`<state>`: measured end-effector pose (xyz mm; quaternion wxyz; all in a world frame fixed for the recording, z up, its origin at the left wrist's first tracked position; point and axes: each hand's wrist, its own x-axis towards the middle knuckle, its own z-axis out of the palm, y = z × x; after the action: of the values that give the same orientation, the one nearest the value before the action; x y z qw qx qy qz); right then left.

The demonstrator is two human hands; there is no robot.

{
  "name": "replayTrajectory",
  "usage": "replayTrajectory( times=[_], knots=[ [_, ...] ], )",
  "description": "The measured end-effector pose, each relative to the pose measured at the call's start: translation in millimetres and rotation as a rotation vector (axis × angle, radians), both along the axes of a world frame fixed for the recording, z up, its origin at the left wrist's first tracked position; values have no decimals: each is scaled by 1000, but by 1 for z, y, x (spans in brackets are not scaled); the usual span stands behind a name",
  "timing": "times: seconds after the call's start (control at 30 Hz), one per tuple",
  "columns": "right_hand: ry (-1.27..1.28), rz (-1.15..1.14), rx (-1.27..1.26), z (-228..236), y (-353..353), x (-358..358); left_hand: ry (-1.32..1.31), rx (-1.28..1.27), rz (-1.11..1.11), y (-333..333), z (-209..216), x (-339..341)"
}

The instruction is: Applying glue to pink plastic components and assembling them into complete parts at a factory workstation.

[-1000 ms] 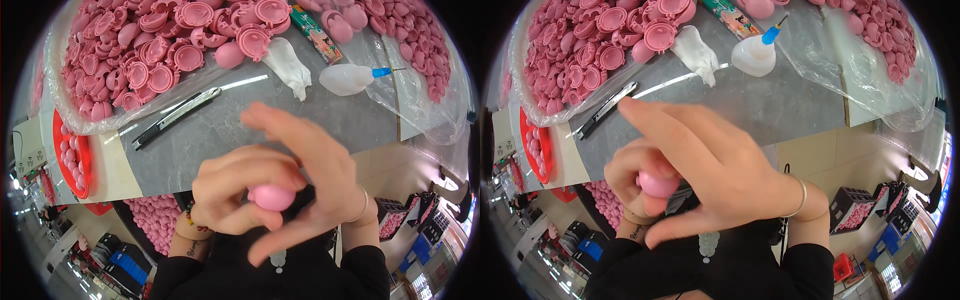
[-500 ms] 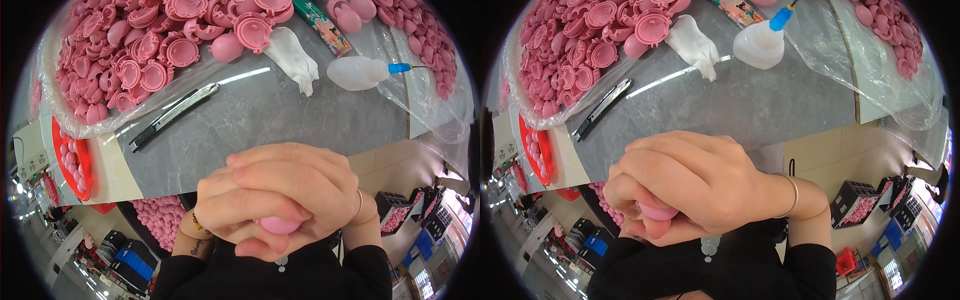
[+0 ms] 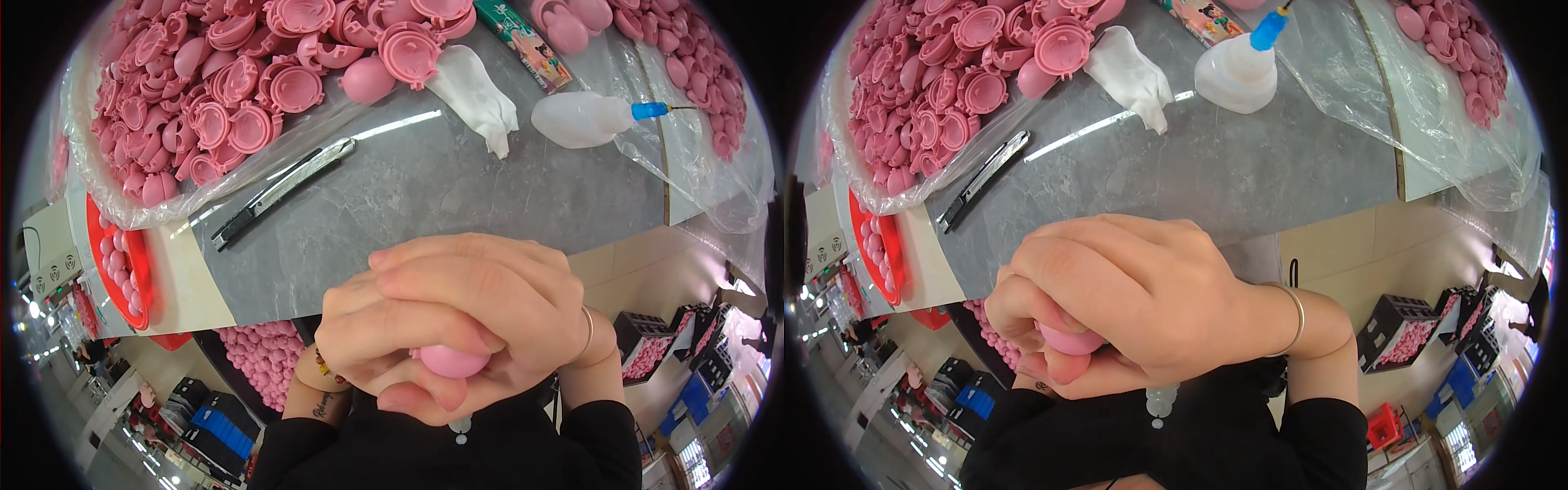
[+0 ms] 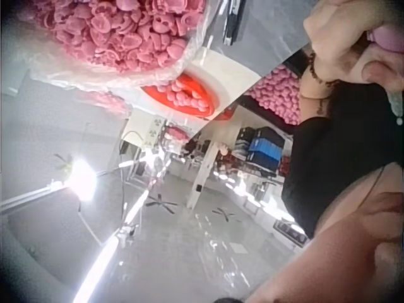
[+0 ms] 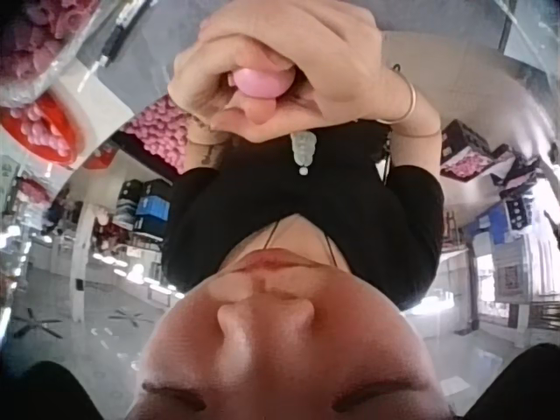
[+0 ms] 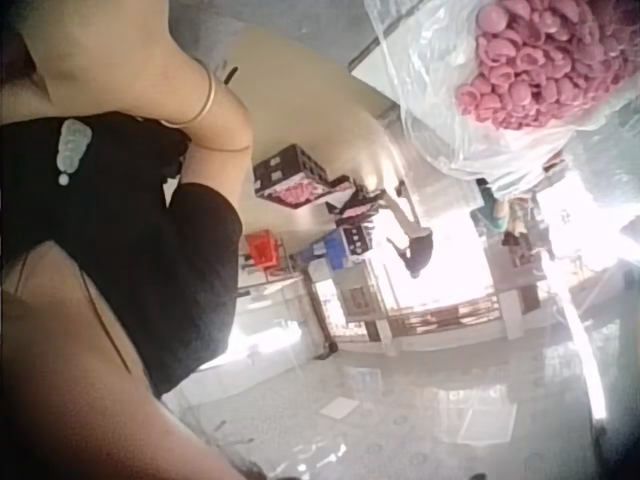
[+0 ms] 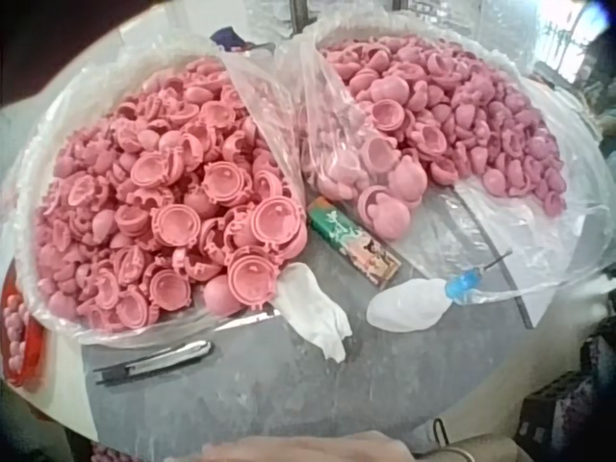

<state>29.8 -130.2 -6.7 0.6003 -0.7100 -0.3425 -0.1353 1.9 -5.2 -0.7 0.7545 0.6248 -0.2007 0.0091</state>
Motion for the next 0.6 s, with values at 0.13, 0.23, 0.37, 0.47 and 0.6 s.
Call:
replayTrajectory(
  times=[0.13, 0.23, 0.37, 0.47, 0.6],
  knots=[
    [-75, -134, 186, -13, 9, -4, -18, 13, 80, -7, 0, 1],
    [14, -66, 143, -10, 6, -5, -61, 145, 143, -7, -7, -7],
    [73, 73, 52, -6, -8, 2, -190, 254, 186, -11, -9, -6],
    [78, 123, 55, -8, -7, 2, -136, 195, 190, -8, -10, -6],
    [231, 183, 104, -4, -9, 4, -45, 124, 136, -4, -11, -6]
  ],
)
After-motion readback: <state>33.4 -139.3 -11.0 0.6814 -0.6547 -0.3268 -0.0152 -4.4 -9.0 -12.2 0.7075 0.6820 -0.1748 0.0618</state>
